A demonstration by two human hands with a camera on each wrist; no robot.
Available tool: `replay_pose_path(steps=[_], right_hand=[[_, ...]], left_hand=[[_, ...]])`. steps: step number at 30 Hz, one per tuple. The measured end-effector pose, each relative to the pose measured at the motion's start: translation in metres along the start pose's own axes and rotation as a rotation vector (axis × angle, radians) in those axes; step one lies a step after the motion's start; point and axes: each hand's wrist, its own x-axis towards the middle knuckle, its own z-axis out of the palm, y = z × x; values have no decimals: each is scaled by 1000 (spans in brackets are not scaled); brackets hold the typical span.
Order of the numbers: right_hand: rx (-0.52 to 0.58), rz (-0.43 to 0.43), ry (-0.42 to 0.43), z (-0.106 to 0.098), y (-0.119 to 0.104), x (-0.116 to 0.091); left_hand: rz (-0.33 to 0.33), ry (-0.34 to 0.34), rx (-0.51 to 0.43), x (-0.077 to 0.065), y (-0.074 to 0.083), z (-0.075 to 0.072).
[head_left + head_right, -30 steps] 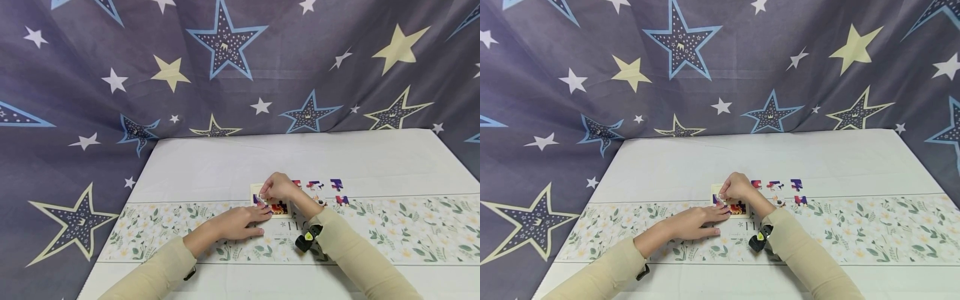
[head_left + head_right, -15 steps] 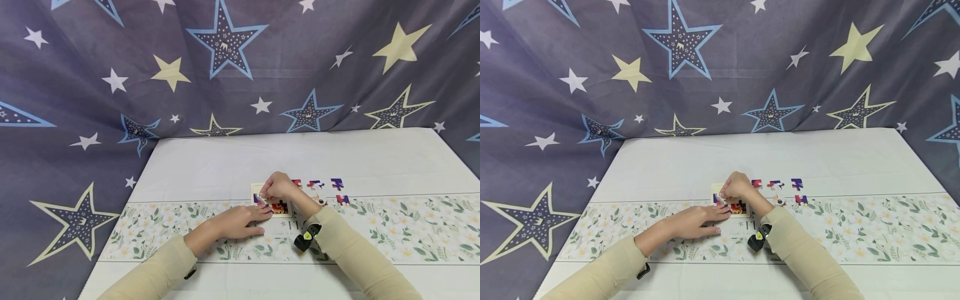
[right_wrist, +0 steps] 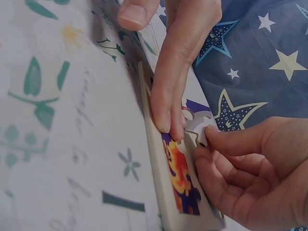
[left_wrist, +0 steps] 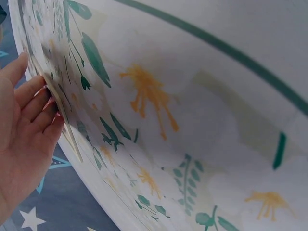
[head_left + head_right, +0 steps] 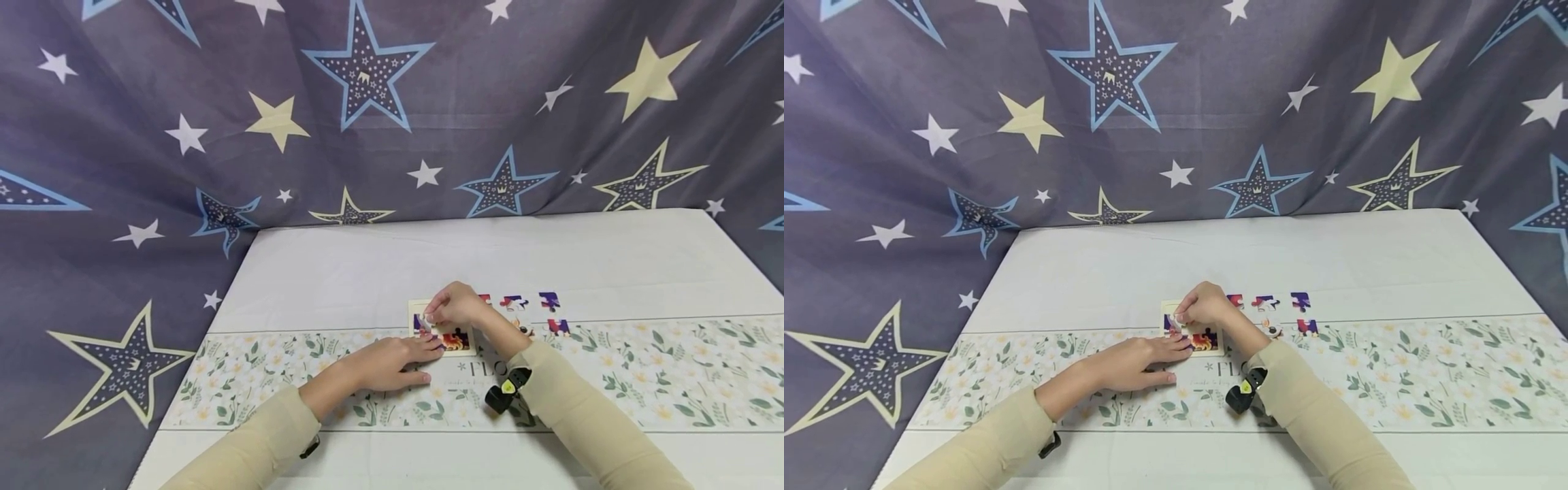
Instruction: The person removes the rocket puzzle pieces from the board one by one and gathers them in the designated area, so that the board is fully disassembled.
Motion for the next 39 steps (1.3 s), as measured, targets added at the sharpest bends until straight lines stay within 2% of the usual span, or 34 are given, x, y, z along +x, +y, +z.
replay_pose_path(steps=[8, 19, 29, 39], right_hand=[[8, 18, 19, -5, 7, 1], [-16, 26, -3, -22, 16, -5], [8, 25, -42, -35, 29, -15], [-53, 21, -9, -48, 42, -30]], left_hand=[[1, 0, 3, 1, -2, 3], [-4, 2, -1, 1, 0, 1], [-21, -5, -12, 1, 1, 1], [-10, 6, -13, 0, 1, 1]])
